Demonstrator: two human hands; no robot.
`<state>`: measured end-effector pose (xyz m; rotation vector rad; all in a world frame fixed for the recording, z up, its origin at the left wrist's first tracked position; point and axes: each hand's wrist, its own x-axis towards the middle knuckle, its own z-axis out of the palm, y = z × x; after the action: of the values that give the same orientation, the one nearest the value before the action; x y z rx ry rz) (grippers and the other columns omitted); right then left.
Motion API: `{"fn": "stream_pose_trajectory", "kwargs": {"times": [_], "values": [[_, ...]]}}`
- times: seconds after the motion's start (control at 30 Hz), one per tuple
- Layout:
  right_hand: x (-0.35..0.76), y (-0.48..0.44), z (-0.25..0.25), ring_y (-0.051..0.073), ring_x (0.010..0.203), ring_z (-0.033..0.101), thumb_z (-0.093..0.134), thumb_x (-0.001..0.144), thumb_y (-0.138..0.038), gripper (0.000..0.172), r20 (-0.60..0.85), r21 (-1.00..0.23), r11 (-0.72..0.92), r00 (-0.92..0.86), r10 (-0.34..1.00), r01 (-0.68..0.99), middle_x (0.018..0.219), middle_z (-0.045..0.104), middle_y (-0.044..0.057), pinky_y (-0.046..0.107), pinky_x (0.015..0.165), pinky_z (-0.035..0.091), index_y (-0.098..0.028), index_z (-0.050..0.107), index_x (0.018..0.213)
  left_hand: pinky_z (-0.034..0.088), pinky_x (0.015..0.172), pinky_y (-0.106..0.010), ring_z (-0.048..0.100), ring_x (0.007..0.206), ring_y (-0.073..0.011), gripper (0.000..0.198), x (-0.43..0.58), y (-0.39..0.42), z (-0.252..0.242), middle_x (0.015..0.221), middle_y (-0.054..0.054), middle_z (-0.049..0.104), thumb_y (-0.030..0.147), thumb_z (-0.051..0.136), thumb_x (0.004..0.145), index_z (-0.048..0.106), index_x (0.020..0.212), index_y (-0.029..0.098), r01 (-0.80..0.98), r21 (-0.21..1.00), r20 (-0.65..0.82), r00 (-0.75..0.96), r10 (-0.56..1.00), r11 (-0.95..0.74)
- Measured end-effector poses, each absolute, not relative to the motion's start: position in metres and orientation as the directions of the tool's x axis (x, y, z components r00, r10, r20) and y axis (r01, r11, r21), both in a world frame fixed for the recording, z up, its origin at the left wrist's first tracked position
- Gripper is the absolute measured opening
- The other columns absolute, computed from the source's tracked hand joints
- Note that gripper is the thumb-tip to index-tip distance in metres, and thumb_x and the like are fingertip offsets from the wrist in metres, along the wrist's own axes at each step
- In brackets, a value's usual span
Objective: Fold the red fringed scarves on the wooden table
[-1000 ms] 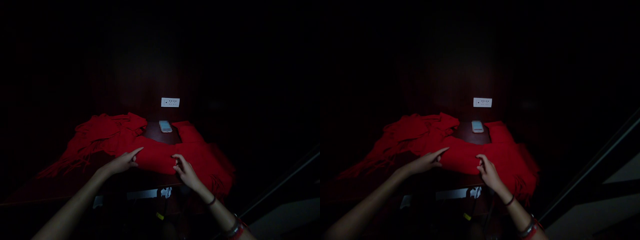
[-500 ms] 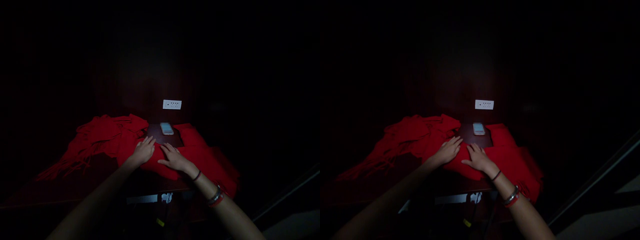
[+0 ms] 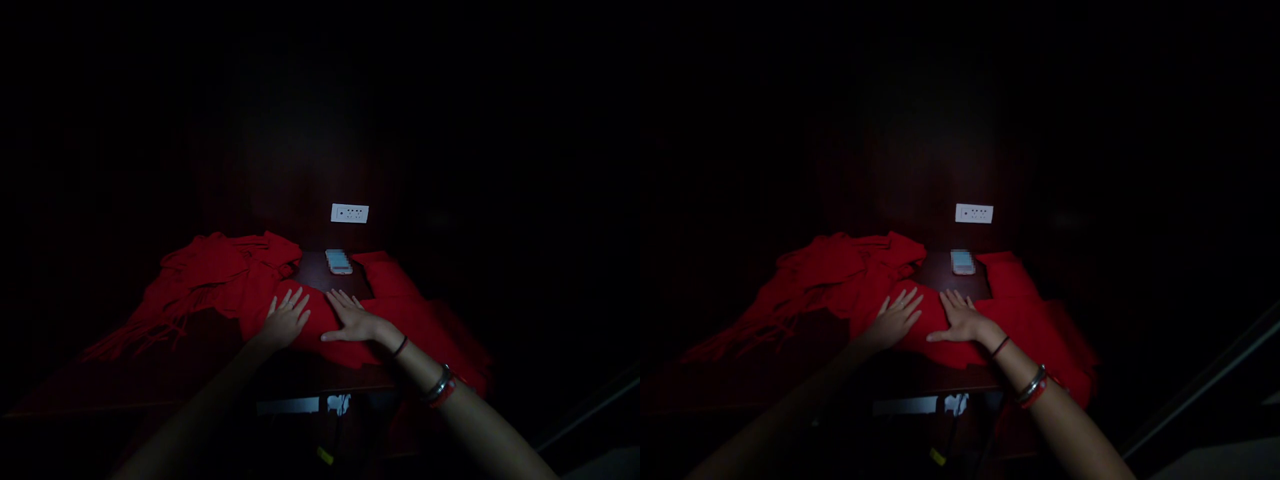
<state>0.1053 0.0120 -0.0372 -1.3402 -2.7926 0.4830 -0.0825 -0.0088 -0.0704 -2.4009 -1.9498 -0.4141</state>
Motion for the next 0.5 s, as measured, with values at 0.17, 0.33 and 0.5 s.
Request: {"fn": "stream_pose_trajectory", "kwargs": {"times": [0.17, 0.33, 0.5], "values": [[0.109, 0.011, -0.047, 0.027, 0.126, -0.001, 0.049, 0.059, -0.066, 0.105, -0.202, -0.282, 0.597, -0.654, 0.729, 0.751, 0.138, 0.002, 0.017, 0.043, 0.101, 0.000, -0.006, 0.004, 0.133, 0.020, 0.098, -0.043, 0.024, 0.123, -0.0225, 0.046, -0.096, -0.009, -0.069, 0.134, -0.005, 0.030, 0.035, 0.024, 0.084, 0.034, 0.126, 0.020, 0.932, 0.232, 0.120, 0.257, 0.959, -0.279], [0.100, 0.025, -0.019, 0.025, 0.124, 0.016, 0.044, 0.070, -0.058, 0.086, -0.066, -0.353, 0.609, -0.668, 0.741, 0.710, 0.136, 0.018, 0.018, 0.036, 0.101, 0.015, -0.005, 0.017, 0.132, 0.031, 0.092, -0.031, 0.042, 0.110, -0.0202, 0.042, -0.158, 0.011, -0.040, 0.119, -0.011, 0.048, 0.032, 0.025, 0.083, 0.047, 0.114, 0.013, 0.961, 0.277, 0.389, -0.095, 0.916, -0.018], [0.062, 0.068, -0.006, 0.024, 0.118, 0.032, 0.046, 0.074, -0.049, 0.071, 0.083, -0.336, 0.607, -0.619, 0.781, 0.720, 0.130, 0.033, 0.018, 0.034, 0.097, 0.025, -0.005, 0.031, 0.127, 0.040, 0.077, -0.027, 0.053, 0.092, -0.0212, 0.042, -0.207, 0.040, -0.035, 0.100, -0.011, 0.059, 0.039, 0.045, 0.074, 0.052, 0.105, 0.012, 0.923, 0.369, 0.190, -0.191, 0.963, 0.110]]}}
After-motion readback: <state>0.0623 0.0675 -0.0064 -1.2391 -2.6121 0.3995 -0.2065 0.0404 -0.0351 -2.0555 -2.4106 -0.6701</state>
